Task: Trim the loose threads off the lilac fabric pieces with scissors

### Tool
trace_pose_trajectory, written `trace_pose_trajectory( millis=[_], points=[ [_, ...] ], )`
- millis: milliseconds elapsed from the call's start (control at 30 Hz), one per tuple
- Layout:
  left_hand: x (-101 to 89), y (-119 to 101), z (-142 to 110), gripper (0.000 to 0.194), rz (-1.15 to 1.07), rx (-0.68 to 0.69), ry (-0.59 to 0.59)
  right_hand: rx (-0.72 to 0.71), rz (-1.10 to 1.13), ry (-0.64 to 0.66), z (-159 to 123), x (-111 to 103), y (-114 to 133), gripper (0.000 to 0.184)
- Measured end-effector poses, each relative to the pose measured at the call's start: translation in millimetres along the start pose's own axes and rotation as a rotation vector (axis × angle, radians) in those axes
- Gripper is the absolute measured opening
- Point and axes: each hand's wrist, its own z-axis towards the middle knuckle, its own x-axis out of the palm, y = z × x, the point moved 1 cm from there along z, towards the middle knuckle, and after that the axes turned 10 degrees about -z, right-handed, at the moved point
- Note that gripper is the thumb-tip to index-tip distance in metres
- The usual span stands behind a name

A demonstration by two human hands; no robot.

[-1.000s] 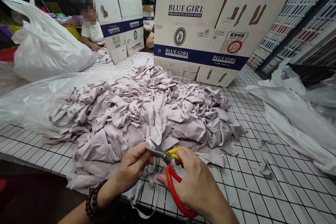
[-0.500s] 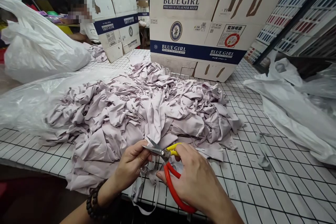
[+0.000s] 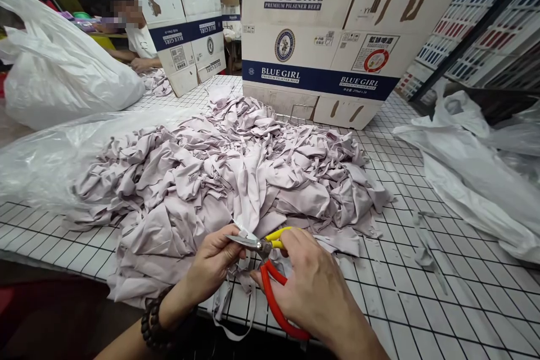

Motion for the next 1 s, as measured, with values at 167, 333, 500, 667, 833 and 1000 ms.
trace_pose_trajectory(
  millis=[167,333,500,667,833,1000],
  points=[
    [1.1,-4,1,0.040,-0.007,-0.015,-0.005,0.025,-0.001,0.048,0,-1,1,0.025],
    [2.9,-8,2,0.043,-0.036,-0.035,0.010,0.035,0.013,0.058,2,0,2,0.028],
    [2.9,-8,1,0.042,-0.052,-0.058,0.014,0.050,0.017,0.070,2,1,1,0.035],
    [2.5,-8,1,0.045,-0.056,-0.097,-0.007,0.009,-0.033,-0.016,2,4,0,0.032],
    [3.2,-11,2,0.049,-0.094,-0.164,-0.018,-0.036,-0.064,-0.112,2,7,0,0.032],
    [4.5,-14,3,0.050,-0.172,-0.202,-0.009,-0.068,-0.041,-0.127,2,9,-2,0.034]
  ],
)
